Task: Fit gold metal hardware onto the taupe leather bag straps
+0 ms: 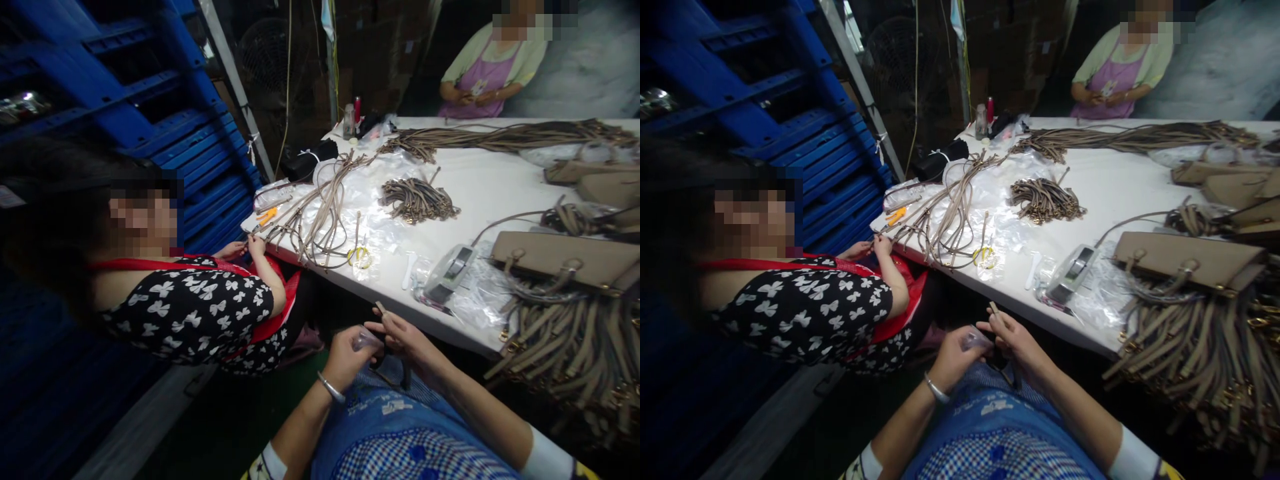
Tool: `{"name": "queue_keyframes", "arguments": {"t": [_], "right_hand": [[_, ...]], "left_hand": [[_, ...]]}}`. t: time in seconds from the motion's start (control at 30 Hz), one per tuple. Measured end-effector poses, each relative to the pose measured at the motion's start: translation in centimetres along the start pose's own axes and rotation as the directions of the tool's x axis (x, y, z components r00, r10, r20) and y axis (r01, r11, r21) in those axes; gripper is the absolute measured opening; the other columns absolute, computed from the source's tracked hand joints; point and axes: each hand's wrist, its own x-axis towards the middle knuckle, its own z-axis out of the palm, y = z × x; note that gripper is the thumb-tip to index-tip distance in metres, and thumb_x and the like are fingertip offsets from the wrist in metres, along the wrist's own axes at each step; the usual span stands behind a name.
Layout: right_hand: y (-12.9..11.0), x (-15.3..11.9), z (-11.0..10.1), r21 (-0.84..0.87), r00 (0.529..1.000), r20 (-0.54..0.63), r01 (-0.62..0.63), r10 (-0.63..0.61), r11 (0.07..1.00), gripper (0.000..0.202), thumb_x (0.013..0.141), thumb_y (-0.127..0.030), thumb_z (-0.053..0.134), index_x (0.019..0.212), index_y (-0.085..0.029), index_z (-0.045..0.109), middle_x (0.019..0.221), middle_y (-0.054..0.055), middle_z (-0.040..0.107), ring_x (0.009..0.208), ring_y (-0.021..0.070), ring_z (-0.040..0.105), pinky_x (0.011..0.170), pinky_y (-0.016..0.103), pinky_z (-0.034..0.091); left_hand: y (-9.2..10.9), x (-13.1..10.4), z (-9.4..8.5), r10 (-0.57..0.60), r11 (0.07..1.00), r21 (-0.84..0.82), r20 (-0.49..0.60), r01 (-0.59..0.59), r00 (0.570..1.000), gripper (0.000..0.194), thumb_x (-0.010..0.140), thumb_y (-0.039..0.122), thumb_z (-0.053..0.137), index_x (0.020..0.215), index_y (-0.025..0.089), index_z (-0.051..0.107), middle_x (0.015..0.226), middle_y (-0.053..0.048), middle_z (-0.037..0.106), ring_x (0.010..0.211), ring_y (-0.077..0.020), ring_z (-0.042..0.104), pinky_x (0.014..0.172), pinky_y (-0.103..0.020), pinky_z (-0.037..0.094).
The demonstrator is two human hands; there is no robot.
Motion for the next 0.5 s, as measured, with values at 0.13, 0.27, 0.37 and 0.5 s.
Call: {"name": "queue_keyframes", "arguments": {"t": [0.13,0.27,0.37,0.5], "right_hand": [[-1.0,0.3,-0.4,-0.072,0.996,-0.026,0.085,-0.087,0.994,0.055,0.072,-0.041,0.080,0.121,-0.023,0.061,0.093,0.004,0.071,0.069,0.0152,0.060,0.057,0.024,0.044],[-1.5,0.8,-2.0,-0.124,0.982,-0.119,0.133,-0.148,0.983,0.041,0.078,-0.048,0.073,0.107,-0.020,0.064,0.095,0.005,0.069,0.071,0.0153,0.058,0.056,0.024,0.042],[-1.3,1.2,-2.8,-0.144,0.987,-0.071,0.135,-0.147,0.980,0.041,0.078,-0.050,0.071,0.104,-0.020,0.066,0.093,0.007,0.069,0.073,0.0182,0.059,0.059,0.027,0.045],[-0.9,2.3,-3.0,-0.258,0.969,0.069,0.247,-0.238,0.934,0.050,0.072,-0.043,0.077,0.114,-0.021,0.061,0.096,0.004,0.067,0.058,0.0115,0.049,0.056,0.026,0.042]], "left_hand": [[-0.8,-0.1,1.3,-0.023,1.000,-0.018,0.080,0.024,0.997,0.026,0.073,0.025,0.073,0.095,0.012,0.069,0.084,-0.009,0.073,0.071,-0.0200,0.070,0.057,-0.025,0.053],[-0.1,1.2,1.5,-0.096,0.977,-0.194,-0.018,0.090,0.995,0.043,0.077,0.039,0.072,0.108,0.009,0.064,0.086,-0.013,0.074,0.063,-0.0172,0.069,0.048,-0.020,0.046],[0.8,2.8,1.6,-0.063,0.940,-0.340,-0.075,0.034,0.995,0.044,0.086,0.045,0.061,0.114,0.011,0.064,0.107,-0.017,0.071,0.086,-0.0194,0.071,0.069,-0.025,0.053],[2.1,4.9,3.3,0.029,0.945,-0.320,-0.127,-0.068,0.992,0.038,0.088,0.042,0.060,0.116,0.017,0.068,0.131,-0.012,0.061,0.124,-0.0242,0.055,0.106,-0.034,0.040]]}}
